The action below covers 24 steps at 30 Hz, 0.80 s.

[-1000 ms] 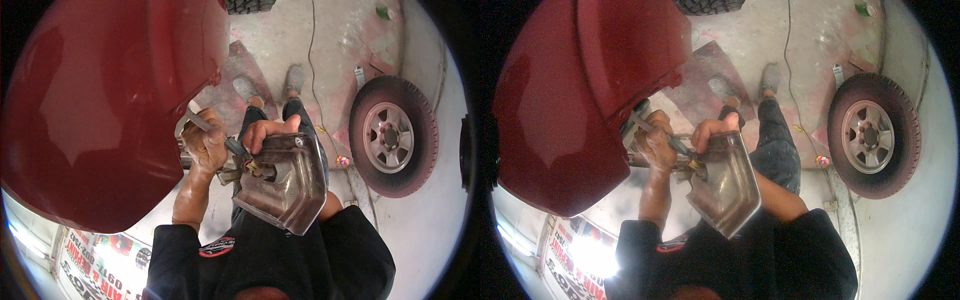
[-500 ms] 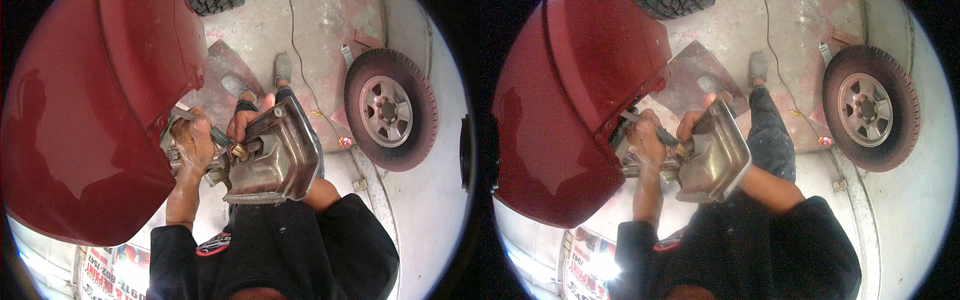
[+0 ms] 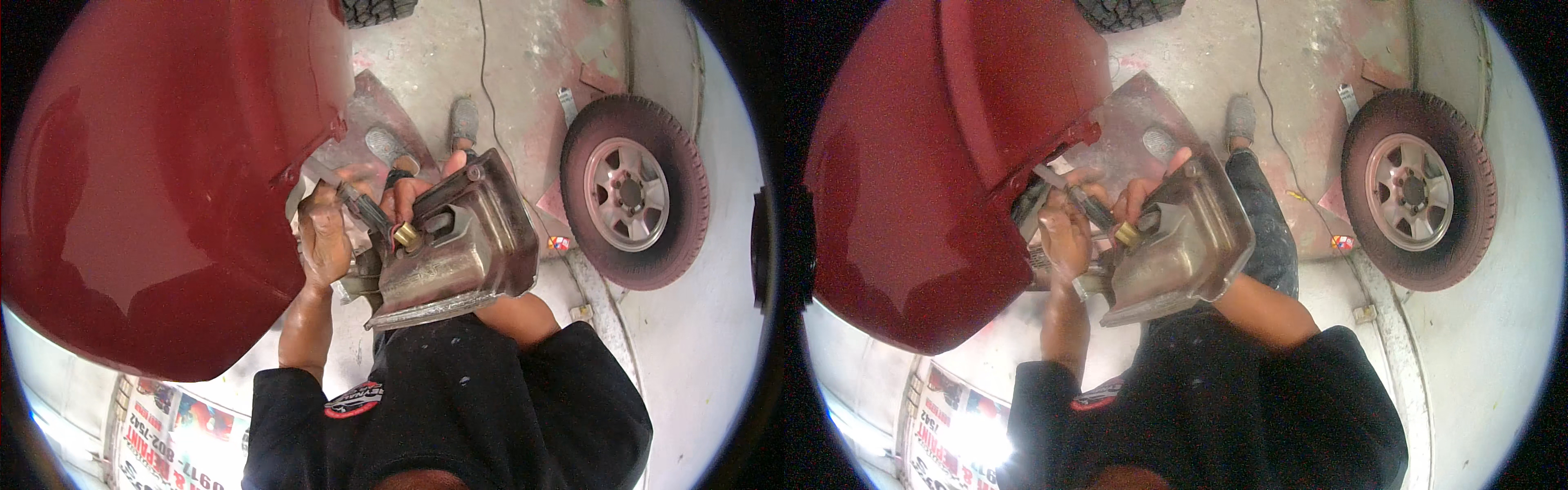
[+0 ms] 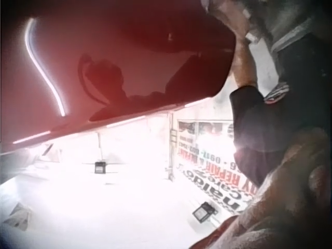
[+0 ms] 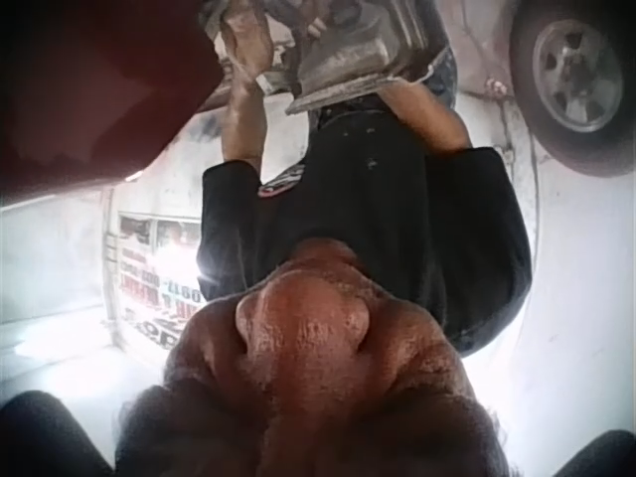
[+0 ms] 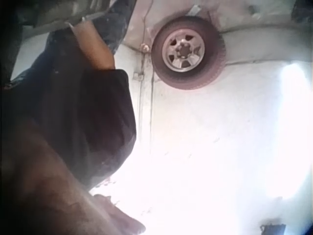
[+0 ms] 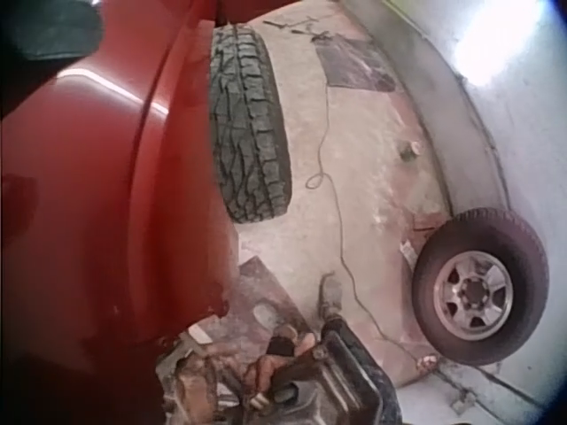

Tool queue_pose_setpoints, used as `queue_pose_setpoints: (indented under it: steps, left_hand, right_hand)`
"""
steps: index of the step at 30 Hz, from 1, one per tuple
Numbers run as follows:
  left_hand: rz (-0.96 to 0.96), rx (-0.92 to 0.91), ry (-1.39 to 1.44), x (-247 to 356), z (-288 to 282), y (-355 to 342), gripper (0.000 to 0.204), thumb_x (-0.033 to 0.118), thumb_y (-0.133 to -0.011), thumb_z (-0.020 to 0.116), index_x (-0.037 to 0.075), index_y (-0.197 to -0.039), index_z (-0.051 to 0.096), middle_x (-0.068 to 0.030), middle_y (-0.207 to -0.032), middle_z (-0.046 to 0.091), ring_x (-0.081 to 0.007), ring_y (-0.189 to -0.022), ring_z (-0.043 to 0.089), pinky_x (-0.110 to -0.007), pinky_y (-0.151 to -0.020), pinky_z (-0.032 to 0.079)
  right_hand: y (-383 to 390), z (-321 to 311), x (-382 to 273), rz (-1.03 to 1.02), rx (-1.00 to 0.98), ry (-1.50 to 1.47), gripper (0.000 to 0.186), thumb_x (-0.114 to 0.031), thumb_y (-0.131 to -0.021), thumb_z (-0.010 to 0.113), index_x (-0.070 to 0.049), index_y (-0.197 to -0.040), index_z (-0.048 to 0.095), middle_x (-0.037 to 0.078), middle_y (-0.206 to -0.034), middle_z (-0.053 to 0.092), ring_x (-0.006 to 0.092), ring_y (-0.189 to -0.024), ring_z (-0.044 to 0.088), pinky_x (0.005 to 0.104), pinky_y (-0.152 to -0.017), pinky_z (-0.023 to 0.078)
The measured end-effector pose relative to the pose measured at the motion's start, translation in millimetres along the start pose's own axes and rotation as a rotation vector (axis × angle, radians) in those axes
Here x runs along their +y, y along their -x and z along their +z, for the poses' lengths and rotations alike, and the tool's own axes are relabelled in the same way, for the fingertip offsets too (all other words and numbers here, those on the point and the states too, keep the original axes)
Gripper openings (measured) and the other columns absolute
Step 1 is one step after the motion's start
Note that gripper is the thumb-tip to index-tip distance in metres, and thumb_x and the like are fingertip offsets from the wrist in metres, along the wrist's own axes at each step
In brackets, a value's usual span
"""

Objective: Installing a headlight housing and chrome trim onto a vehicle fender.

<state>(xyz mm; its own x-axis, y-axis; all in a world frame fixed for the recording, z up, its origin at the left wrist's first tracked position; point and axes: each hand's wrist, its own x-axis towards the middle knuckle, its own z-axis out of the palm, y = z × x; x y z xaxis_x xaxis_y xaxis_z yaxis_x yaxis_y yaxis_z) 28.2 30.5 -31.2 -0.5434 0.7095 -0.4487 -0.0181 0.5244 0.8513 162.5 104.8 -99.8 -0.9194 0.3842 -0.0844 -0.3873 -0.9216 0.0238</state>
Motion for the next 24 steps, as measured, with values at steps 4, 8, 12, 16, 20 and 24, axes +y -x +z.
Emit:
queue_pose_setpoints:
  steps: [4, 8, 12, 16, 20, 24]
  left_hand:
    - [0.014, -0.100, 0.363, -13, -7, 7, 0.063, 0.050, -0.104, 0.047, -0.002, -0.140, 0.053, -0.0122, -0.110, 0.066, -0.0194, -0.099, 0.061, -0.034, -0.092, 0.047]
    - [0.334, -0.051, 0.450, -31, -2, 12, 0.052, 0.013, -0.088, 0.069, 0.008, -0.138, 0.055, -0.0155, -0.109, 0.069, -0.0272, -0.109, 0.064, -0.043, -0.099, 0.049]
    - [0.347, -0.010, 0.014, -20, -10, 7, 0.076, 0.021, -0.065, 0.087, 0.005, -0.133, 0.058, -0.0147, -0.113, 0.068, -0.0259, -0.105, 0.064, -0.040, -0.093, 0.050]
    - [0.416, -0.038, -0.390, 6, -19, -6, 0.076, 0.031, -0.061, 0.088, 0.001, -0.125, 0.060, -0.0129, -0.101, 0.068, -0.0255, -0.089, 0.065, -0.039, -0.081, 0.051]
    - [0.354, -0.004, -0.466, 2, -18, -1, 0.070, 0.036, -0.067, 0.084, -0.001, -0.122, 0.059, -0.0125, -0.094, 0.066, -0.0271, -0.081, 0.064, -0.041, -0.076, 0.051]
    - [0.220, 0.052, -0.227, -7, -16, 1, 0.065, 0.036, -0.071, 0.080, -0.002, -0.120, 0.059, -0.0121, -0.089, 0.065, -0.0252, -0.075, 0.063, -0.039, -0.070, 0.052]
  right_hand:
    - [8, 11, -3, 0.053, 0.162, -0.190, 0.077, -0.071, -0.100, 0.029, -0.002, -0.085, 0.056, 0.015, -0.085, 0.061, 0.0273, -0.079, 0.062, 0.0364, -0.071, 0.054]
    - [5, 25, -14, 0.164, 0.261, -0.023, 0.081, -0.074, -0.099, 0.024, -0.001, -0.086, 0.058, 0.014, -0.085, 0.060, 0.0276, -0.079, 0.063, 0.0373, -0.071, 0.055]
    - [9, 4, -4, 0.167, 0.200, -0.170, 0.083, -0.075, -0.099, 0.022, -0.002, -0.087, 0.058, 0.015, -0.085, 0.061, 0.0282, -0.078, 0.064, 0.0391, -0.071, 0.055]
    - [4, 3, 6, 0.134, 0.117, -0.312, 0.087, -0.077, -0.097, 0.022, 0.000, -0.084, 0.061, 0.015, -0.085, 0.062, 0.0289, -0.076, 0.064, 0.0415, -0.071, 0.055]
    - [-6, -17, 26, 0.031, -0.037, -0.366, 0.090, -0.078, -0.097, 0.023, 0.001, -0.083, 0.063, 0.015, -0.083, 0.061, 0.0282, -0.075, 0.062, 0.0406, -0.070, 0.053]
    - [-4, 0, 20, 0.047, 0.114, -0.431, 0.091, -0.079, -0.096, 0.022, 0.001, -0.084, 0.064, 0.015, -0.082, 0.061, 0.0275, -0.076, 0.060, 0.0393, -0.070, 0.052]
